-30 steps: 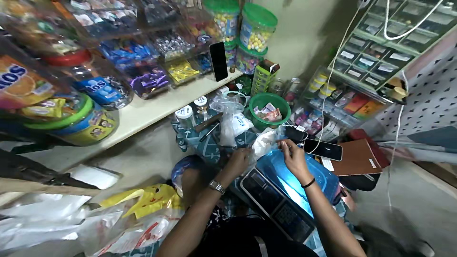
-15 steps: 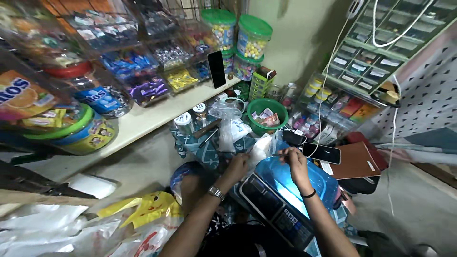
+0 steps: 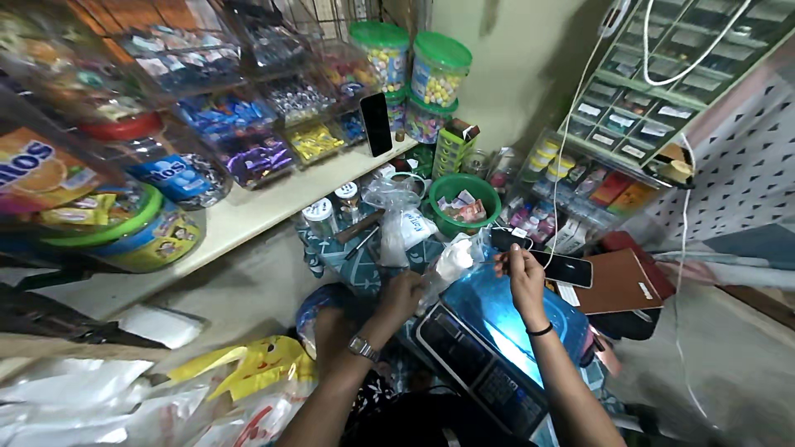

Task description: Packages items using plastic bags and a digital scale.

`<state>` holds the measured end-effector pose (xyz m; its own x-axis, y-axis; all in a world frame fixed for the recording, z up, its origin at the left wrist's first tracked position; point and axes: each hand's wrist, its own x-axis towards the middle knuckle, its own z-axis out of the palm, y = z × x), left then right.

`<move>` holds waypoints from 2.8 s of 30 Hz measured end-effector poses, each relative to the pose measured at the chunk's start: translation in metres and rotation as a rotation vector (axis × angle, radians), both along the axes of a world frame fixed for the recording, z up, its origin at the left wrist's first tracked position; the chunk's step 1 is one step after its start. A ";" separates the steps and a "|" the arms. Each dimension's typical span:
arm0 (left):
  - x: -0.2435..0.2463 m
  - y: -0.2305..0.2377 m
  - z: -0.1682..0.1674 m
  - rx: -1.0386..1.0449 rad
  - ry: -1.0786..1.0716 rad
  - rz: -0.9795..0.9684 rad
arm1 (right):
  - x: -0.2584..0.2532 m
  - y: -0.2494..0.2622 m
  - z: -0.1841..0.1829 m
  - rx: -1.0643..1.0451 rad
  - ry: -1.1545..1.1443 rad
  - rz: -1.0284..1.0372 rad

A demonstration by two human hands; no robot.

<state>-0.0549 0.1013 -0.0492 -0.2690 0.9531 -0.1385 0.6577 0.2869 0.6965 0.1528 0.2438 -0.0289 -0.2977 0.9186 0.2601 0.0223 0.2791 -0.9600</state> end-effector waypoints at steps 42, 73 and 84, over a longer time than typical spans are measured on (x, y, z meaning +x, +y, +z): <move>-0.016 -0.003 0.007 -0.091 -0.127 -0.055 | -0.010 -0.060 -0.029 0.196 -0.062 0.170; 0.007 0.001 0.012 -0.215 0.208 -0.037 | -0.019 -0.104 -0.045 0.620 -0.503 0.406; -0.001 -0.007 -0.006 0.061 0.065 0.160 | -0.020 -0.100 -0.046 0.622 -0.442 0.385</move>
<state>-0.0563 0.0944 -0.0551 -0.4244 0.9035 -0.0593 0.6516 0.3502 0.6729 0.1325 0.1436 -0.0745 -0.7529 0.4610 0.4697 0.1540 0.8173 -0.5552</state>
